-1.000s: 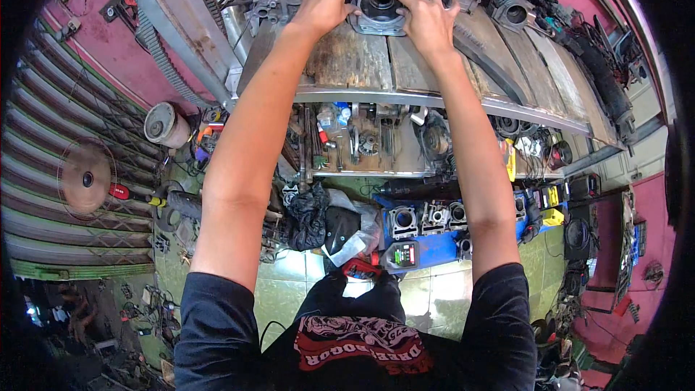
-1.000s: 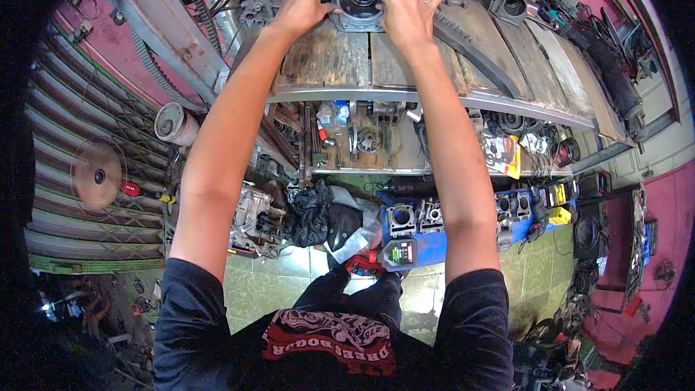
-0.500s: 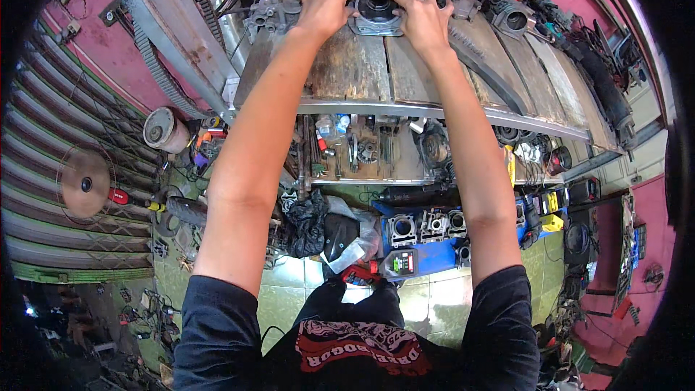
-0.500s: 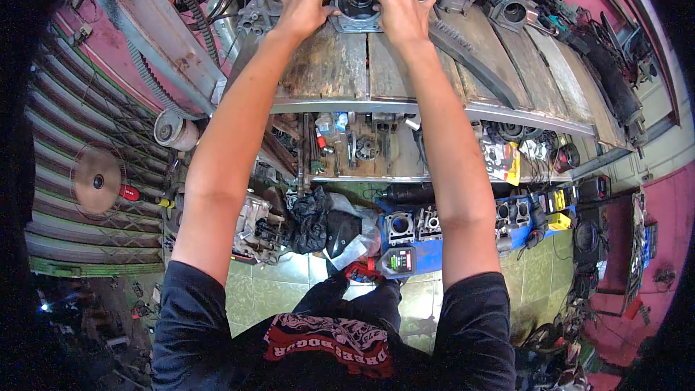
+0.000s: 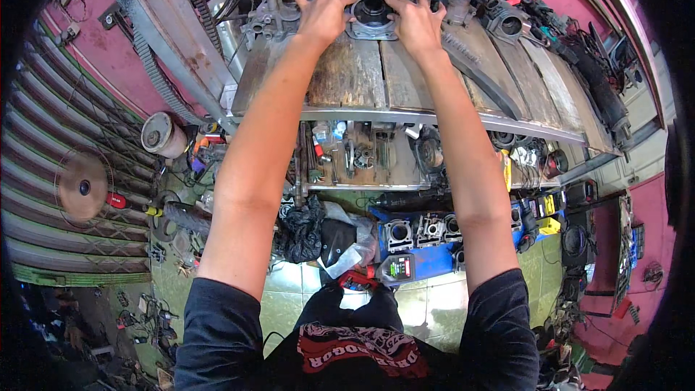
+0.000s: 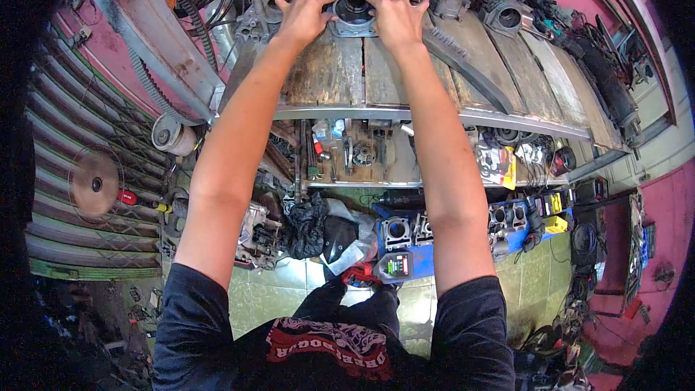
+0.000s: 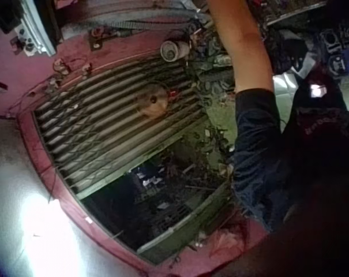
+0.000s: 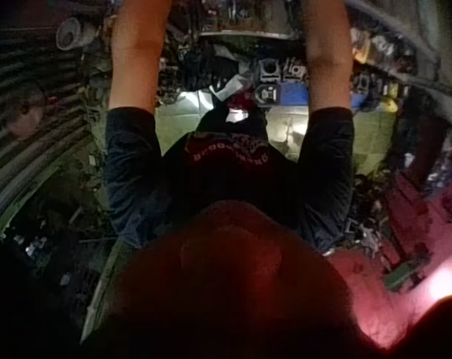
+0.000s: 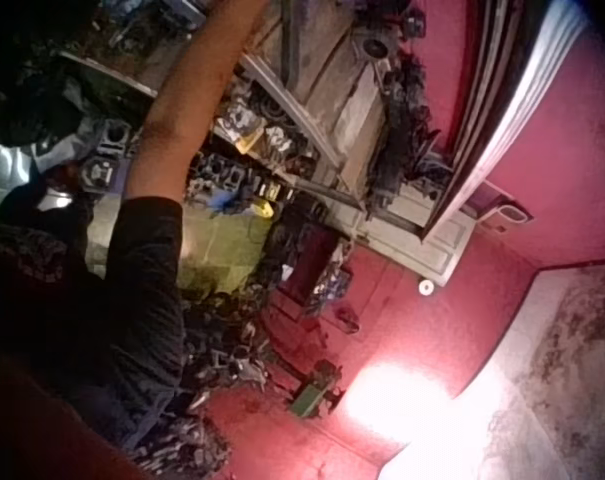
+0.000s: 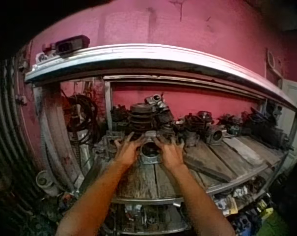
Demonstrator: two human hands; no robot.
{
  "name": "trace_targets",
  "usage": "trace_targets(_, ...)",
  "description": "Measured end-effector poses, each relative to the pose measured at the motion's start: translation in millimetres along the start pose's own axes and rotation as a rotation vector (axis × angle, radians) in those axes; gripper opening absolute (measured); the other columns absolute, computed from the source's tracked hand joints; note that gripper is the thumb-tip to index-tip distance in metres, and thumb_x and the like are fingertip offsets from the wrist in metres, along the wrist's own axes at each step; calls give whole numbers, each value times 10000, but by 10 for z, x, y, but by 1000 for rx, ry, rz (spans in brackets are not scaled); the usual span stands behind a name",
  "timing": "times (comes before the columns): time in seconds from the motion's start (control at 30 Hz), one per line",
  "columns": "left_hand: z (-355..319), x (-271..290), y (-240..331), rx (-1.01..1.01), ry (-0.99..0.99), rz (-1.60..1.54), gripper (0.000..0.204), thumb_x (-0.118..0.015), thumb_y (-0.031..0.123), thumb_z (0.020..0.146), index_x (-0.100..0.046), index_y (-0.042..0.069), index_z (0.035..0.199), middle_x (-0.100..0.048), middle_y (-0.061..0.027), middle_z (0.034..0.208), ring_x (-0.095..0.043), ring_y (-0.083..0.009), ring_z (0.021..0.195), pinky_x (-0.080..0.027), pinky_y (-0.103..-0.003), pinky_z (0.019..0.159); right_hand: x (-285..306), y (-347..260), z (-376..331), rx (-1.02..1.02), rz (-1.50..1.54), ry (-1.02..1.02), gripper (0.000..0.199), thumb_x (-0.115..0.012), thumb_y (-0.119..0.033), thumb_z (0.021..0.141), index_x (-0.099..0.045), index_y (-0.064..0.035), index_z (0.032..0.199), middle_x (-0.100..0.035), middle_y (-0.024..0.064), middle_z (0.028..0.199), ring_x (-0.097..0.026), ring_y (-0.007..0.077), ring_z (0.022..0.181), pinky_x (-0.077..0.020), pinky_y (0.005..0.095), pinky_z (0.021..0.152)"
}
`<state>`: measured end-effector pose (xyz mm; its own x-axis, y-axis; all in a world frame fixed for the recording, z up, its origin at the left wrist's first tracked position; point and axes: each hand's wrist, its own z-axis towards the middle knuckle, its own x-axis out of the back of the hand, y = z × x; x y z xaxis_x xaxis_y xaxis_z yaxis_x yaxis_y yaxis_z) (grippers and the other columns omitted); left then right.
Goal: The person files a metallic engine cylinder head on a wooden workbench using a metal file. They repeatedly rotate and reposition the part to file different edges and surfaces, then place the file down and adjust the part's position on the bench.
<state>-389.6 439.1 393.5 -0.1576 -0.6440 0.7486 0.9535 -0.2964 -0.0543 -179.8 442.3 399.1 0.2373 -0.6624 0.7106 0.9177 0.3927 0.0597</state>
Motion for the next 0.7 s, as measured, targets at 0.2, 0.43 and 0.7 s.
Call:
trace_targets(0.2,-2,49,104,36,-14,-1,753,-783,215,857,-469,405,1515,-526,136,1526,-441,-232,1433,-257,-659,1023,13,-25,-32,-18,2,6,690,-572,-29,904,-512,-412,1476,-523,-71,1530,-490,334,1380,-248,784,1087)
trace_targets(0.43,-28,138,226,104,-71,44,755,-757,183,868,-451,389,1527,-512,128,1538,-454,-267,1421,-272,-677,1029,140,-142,-36,-85,27,-70,690,-609,-79,891,-490,-399,1490,-487,-67,1559,-473,343,1395,-248,789,1095)
trace_targets(0.7,35,387,431,135,-151,129,720,-705,214,891,-423,308,1547,-536,0,1525,-426,-290,1447,-270,-707,1049,316,-196,-10,7,-119,-102,655,-624,-115,869,-493,-243,1498,-547,5,1506,-477,334,1384,-237,749,1105)
